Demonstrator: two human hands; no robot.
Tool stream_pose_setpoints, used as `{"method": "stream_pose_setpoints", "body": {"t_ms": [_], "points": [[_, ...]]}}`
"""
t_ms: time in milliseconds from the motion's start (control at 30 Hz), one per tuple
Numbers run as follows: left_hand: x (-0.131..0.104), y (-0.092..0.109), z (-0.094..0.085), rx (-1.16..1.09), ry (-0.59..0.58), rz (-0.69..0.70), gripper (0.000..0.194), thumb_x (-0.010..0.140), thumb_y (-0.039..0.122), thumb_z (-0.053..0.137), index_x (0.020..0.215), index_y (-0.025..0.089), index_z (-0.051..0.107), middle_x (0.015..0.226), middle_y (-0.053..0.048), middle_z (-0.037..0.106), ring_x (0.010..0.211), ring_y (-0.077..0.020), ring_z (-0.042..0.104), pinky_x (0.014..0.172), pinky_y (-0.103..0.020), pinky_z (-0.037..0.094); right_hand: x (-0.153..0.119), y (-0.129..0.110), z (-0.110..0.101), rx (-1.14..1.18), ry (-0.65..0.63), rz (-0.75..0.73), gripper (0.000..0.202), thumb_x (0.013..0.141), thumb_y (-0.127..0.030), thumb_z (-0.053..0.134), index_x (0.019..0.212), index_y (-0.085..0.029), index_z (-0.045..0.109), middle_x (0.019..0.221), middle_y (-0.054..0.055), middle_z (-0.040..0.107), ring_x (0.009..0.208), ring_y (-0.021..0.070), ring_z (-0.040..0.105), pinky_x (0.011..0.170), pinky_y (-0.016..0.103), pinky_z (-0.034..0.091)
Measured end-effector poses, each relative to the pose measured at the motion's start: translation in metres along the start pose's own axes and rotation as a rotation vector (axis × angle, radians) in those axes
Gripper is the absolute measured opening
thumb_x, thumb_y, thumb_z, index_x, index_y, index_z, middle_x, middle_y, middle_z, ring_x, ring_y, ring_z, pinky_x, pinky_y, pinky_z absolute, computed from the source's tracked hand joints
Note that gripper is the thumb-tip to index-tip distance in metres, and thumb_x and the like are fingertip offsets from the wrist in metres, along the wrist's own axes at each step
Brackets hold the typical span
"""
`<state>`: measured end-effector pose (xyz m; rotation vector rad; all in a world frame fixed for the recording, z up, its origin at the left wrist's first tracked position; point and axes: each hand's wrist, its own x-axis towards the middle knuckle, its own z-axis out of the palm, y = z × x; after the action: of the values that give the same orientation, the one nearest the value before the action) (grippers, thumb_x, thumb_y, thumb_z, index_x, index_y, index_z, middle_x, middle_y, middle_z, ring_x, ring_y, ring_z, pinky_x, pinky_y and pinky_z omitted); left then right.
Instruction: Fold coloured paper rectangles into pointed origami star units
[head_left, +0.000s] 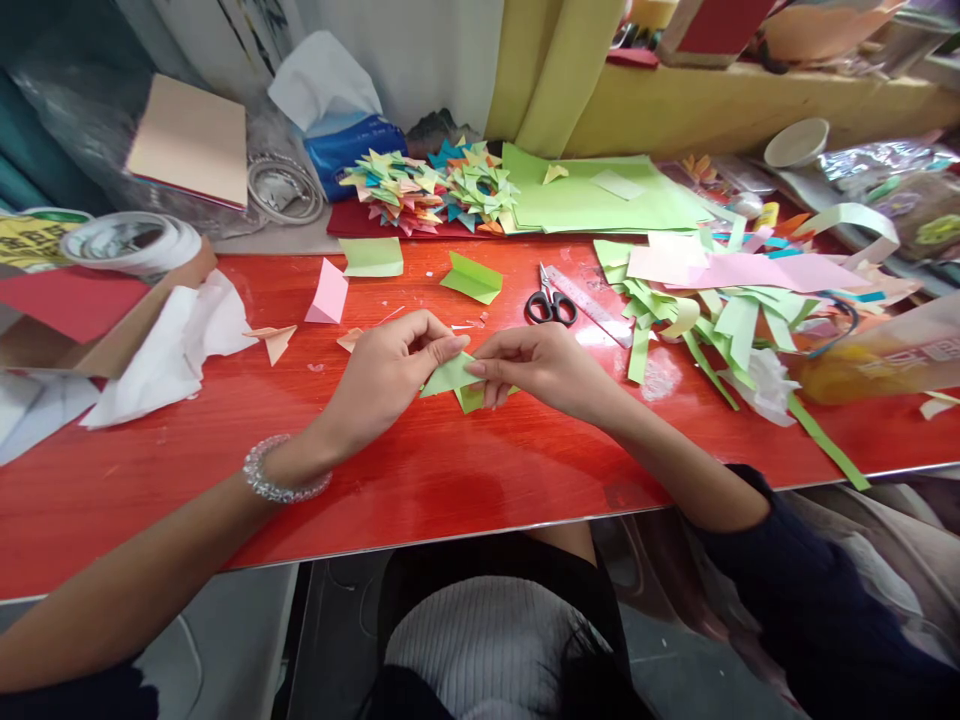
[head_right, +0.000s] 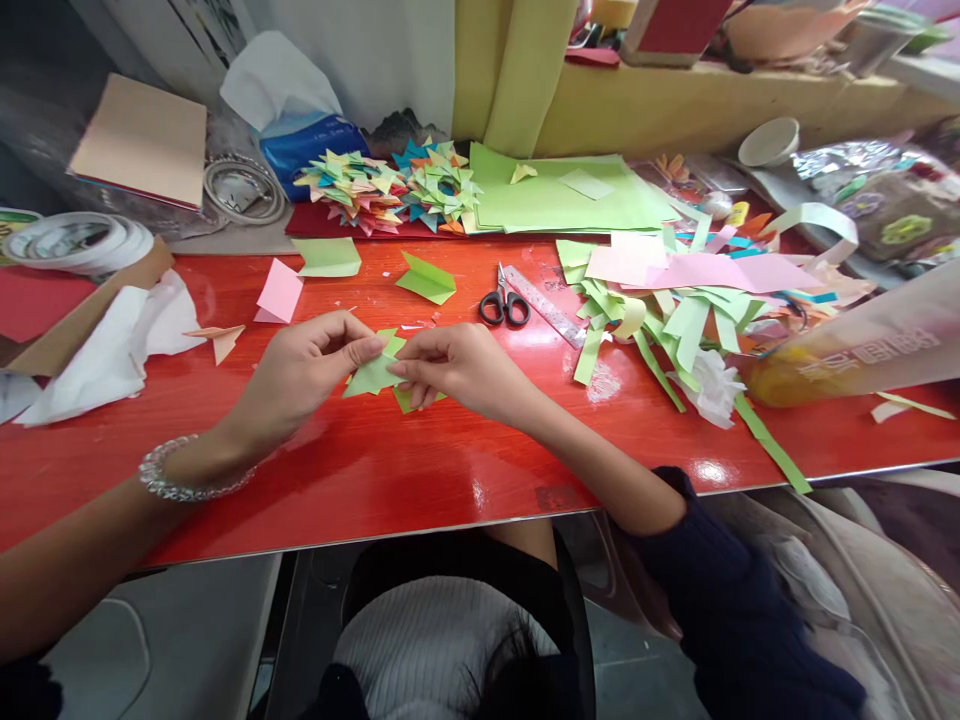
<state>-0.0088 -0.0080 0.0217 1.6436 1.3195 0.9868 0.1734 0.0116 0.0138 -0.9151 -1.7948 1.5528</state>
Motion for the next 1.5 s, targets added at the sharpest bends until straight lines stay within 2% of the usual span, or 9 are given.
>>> {"method": "stream_pose_setpoints", "body": {"t_ms": [200,367,500,567,700,1000,1167,1367,1500], "points": [[-0.001,-0.001,-0.003,0.011,-0.079,-0.022,0.023,0.083,0.039,0.061,0.077,0.018,0.056,0.064,0.003,0.057,0.055,-0.0081,0.051,0.053,-0.021,0.041,0.002,0.003,-0.001,0.009,0.137,-0.045,0.025,0.081,-0.037,0.067,0.078,-0.012,0.065,0.061,0.000,0.065,0.054,0.0085,0.063,0.055,0.020,0.054],[-0.001,-0.003,-0.003,0.050,-0.030,0.008,0.026,0.084,0.038,0.061,0.070,0.017,0.055,0.057,0.003,0.055,0.052,-0.0074,0.050,0.052,-0.020,0.041,0.002,0.003,-0.002,0.021,0.107,-0.043,0.029,0.080,-0.041,0.068,0.078,-0.013,0.065,0.065,0.001,0.066,0.056,0.0098,0.065,0.056,0.021,0.055],[0.000,-0.004,-0.002,-0.074,0.030,0.066,0.016,0.081,0.031,0.065,0.090,0.019,0.062,0.066,0.003,0.060,0.056,-0.0090,0.058,0.056,-0.022,0.048,0.002,0.001,-0.004,0.036,0.148,-0.059,0.027,0.082,-0.039,0.066,0.076,-0.012,0.064,0.063,0.001,0.066,0.054,0.0097,0.065,0.054,0.021,0.055],[0.000,-0.004,-0.002,-0.109,0.076,0.102,0.020,0.080,0.026,0.066,0.098,0.020,0.063,0.070,0.002,0.063,0.061,-0.0106,0.063,0.061,-0.023,0.052,0.002,-0.001,-0.005,0.083,0.166,-0.076,0.023,0.081,-0.036,0.067,0.084,-0.014,0.063,0.063,-0.001,0.067,0.054,0.0102,0.066,0.055,0.021,0.055],[-0.003,0.000,-0.003,-0.137,0.067,0.130,0.021,0.082,0.019,0.062,0.101,0.020,0.068,0.081,0.000,0.069,0.071,-0.0117,0.067,0.070,-0.025,0.056,0.001,-0.002,-0.006,0.150,0.207,-0.113,0.024,0.082,-0.029,0.066,0.101,-0.019,0.057,0.064,-0.004,0.067,0.058,0.0117,0.068,0.058,0.022,0.056],[-0.001,-0.002,-0.004,-0.186,0.081,0.114,0.016,0.083,0.016,0.060,0.092,0.021,0.072,0.075,0.002,0.070,0.066,-0.0097,0.067,0.066,-0.022,0.058,0.001,0.000,-0.007,0.231,0.193,-0.099,0.020,0.084,-0.027,0.063,0.101,-0.021,0.054,0.070,-0.004,0.067,0.068,0.0115,0.070,0.066,0.022,0.058],[-0.002,0.002,-0.004,-0.202,0.067,0.072,0.013,0.079,0.019,0.066,0.092,0.019,0.069,0.075,0.001,0.070,0.064,-0.0114,0.068,0.063,-0.022,0.058,0.001,-0.001,-0.006,0.210,0.207,-0.155,0.022,0.082,-0.026,0.065,0.100,-0.022,0.052,0.075,-0.004,0.067,0.064,0.0111,0.070,0.062,0.022,0.058],[-0.003,0.001,-0.003,-0.239,0.053,0.040,0.014,0.078,0.020,0.067,0.091,0.021,0.070,0.068,0.003,0.068,0.059,-0.0108,0.067,0.060,-0.022,0.058,-0.001,-0.006,-0.006,0.130,0.185,-0.167,0.012,0.083,-0.024,0.063,0.093,-0.017,0.064,0.076,-0.001,0.069,0.064,0.0112,0.070,0.064,0.022,0.059],[-0.003,-0.001,-0.002,-0.249,0.062,0.011,0.013,0.078,0.022,0.066,0.090,0.023,0.073,0.073,0.002,0.070,0.060,-0.0111,0.067,0.061,-0.024,0.059,-0.002,-0.006,-0.006,0.135,0.225,-0.116,0.010,0.082,-0.022,0.063,0.089,-0.018,0.069,0.071,-0.001,0.069,0.064,0.0112,0.069,0.065,0.024,0.059]]}}
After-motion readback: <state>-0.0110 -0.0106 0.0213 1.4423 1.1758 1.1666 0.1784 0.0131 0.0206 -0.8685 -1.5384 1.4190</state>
